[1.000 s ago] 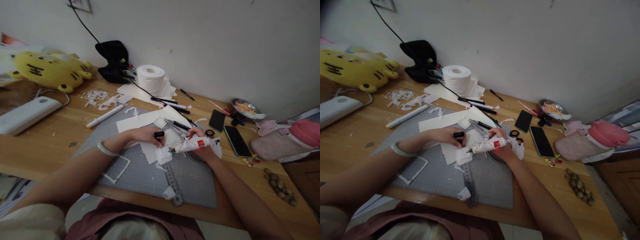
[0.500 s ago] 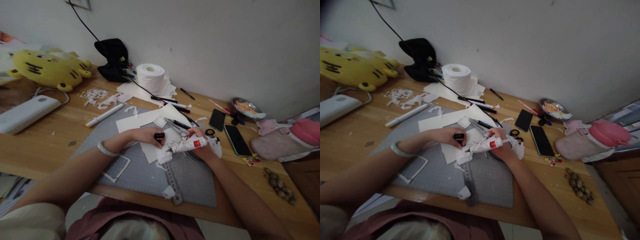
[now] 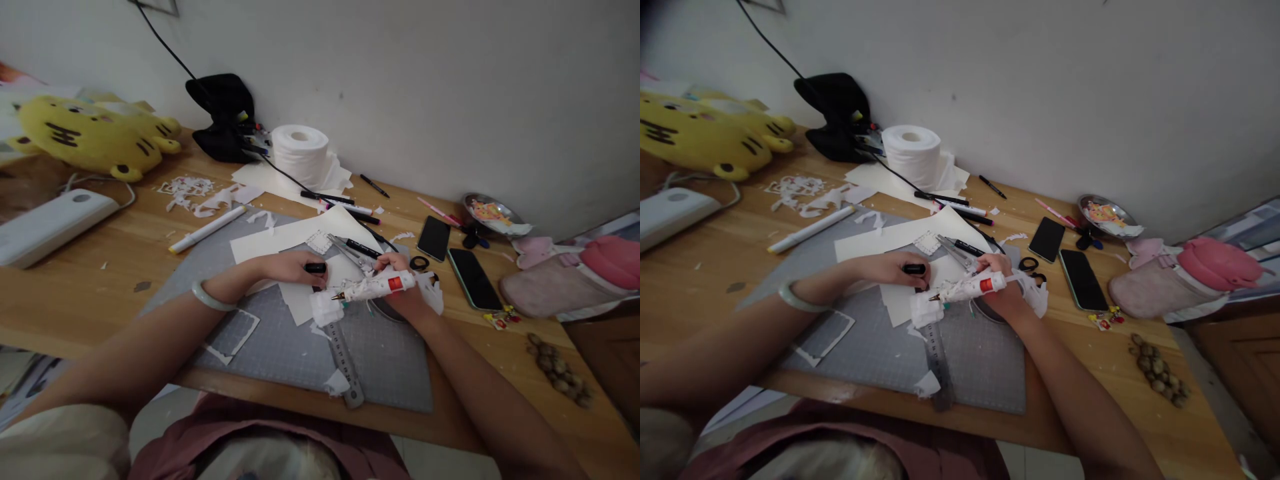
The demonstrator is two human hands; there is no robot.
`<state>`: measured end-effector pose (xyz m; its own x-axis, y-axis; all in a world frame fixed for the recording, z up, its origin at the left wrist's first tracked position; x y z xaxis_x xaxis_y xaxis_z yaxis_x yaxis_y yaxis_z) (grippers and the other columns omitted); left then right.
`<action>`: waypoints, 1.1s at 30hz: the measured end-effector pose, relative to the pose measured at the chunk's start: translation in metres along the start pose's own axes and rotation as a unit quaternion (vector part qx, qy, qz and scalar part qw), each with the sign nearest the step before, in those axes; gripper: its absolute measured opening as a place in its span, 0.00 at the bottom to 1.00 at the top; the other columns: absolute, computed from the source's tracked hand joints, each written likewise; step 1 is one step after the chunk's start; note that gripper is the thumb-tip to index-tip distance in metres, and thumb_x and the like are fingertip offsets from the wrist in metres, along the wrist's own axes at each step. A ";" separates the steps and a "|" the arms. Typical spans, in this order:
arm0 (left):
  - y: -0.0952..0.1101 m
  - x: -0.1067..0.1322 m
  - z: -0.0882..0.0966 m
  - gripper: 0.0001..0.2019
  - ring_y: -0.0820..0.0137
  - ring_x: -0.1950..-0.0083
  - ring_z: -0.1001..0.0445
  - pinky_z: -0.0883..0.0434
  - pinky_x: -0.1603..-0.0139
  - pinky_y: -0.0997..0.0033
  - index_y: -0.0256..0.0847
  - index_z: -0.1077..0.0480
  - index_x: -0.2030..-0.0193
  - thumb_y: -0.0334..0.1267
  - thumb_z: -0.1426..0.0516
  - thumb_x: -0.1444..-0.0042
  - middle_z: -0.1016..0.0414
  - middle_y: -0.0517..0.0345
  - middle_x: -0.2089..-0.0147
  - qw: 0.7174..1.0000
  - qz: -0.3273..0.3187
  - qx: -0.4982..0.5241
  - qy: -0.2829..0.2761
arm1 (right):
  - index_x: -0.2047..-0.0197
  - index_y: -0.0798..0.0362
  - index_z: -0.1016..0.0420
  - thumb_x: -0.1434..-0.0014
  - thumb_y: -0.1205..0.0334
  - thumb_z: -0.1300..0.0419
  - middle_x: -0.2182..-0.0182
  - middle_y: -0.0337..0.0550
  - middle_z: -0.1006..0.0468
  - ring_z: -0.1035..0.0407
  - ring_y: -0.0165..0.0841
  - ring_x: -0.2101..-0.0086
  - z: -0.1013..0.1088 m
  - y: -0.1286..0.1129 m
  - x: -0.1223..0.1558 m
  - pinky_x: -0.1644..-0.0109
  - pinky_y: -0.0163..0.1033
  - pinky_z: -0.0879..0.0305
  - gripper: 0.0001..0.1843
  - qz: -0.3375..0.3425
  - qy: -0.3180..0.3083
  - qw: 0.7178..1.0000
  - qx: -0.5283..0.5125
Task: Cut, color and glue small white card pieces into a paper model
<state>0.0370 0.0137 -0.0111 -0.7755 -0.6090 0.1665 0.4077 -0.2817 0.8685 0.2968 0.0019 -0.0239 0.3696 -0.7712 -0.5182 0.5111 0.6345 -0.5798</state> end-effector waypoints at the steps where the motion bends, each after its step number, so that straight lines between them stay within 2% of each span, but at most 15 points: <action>1: 0.000 0.000 0.000 0.12 0.71 0.65 0.32 0.36 0.64 0.75 0.37 0.30 0.66 0.45 0.44 0.46 0.28 0.60 0.68 1.000 0.004 -0.001 -0.001 | 0.60 0.47 0.34 0.53 0.63 0.40 0.68 0.41 0.28 0.33 0.39 0.65 0.000 0.000 0.000 0.59 0.45 0.35 0.14 -0.002 0.000 1.000 0.000; 14: 0.004 -0.001 -0.002 0.12 0.70 0.66 0.33 0.37 0.65 0.73 0.36 0.31 0.68 0.45 0.45 0.46 0.30 0.59 0.69 1.000 -0.004 -0.007 0.002 | 0.65 0.47 0.34 0.53 0.64 0.41 0.70 0.39 0.29 0.33 0.39 0.65 0.000 0.002 0.000 0.58 0.45 0.36 0.10 -0.027 0.014 1.000 -0.005; 26: 0.004 -0.001 -0.002 0.11 0.70 0.66 0.32 0.36 0.63 0.73 0.36 0.30 0.67 0.43 0.45 0.45 0.28 0.58 0.68 1.000 -0.011 -0.015 0.007 | 0.63 0.47 0.34 0.54 0.65 0.42 0.70 0.39 0.28 0.33 0.38 0.67 -0.001 0.001 0.000 0.59 0.45 0.35 0.12 -0.014 0.038 0.999 -0.005; 33: 0.002 -0.002 -0.003 0.11 0.70 0.65 0.31 0.36 0.64 0.73 0.36 0.30 0.67 0.43 0.45 0.45 0.28 0.58 0.68 1.000 -0.025 -0.016 0.009 | 0.61 0.47 0.33 0.52 0.66 0.41 0.70 0.40 0.27 0.32 0.38 0.67 0.001 0.000 0.000 0.61 0.45 0.34 0.12 0.026 0.039 0.999 0.010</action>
<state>0.0406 0.0120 -0.0105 -0.7865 -0.6067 0.1154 0.3850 -0.3355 0.8598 0.2975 0.0022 -0.0238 0.3356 -0.7305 -0.5948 0.5080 0.6721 -0.5387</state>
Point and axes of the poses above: each hand's wrist, its own x-axis away from the middle knuckle, its own z-axis out of the back of the hand, y = z × x, the point moved 1 cm from there along -x, towards the middle knuckle
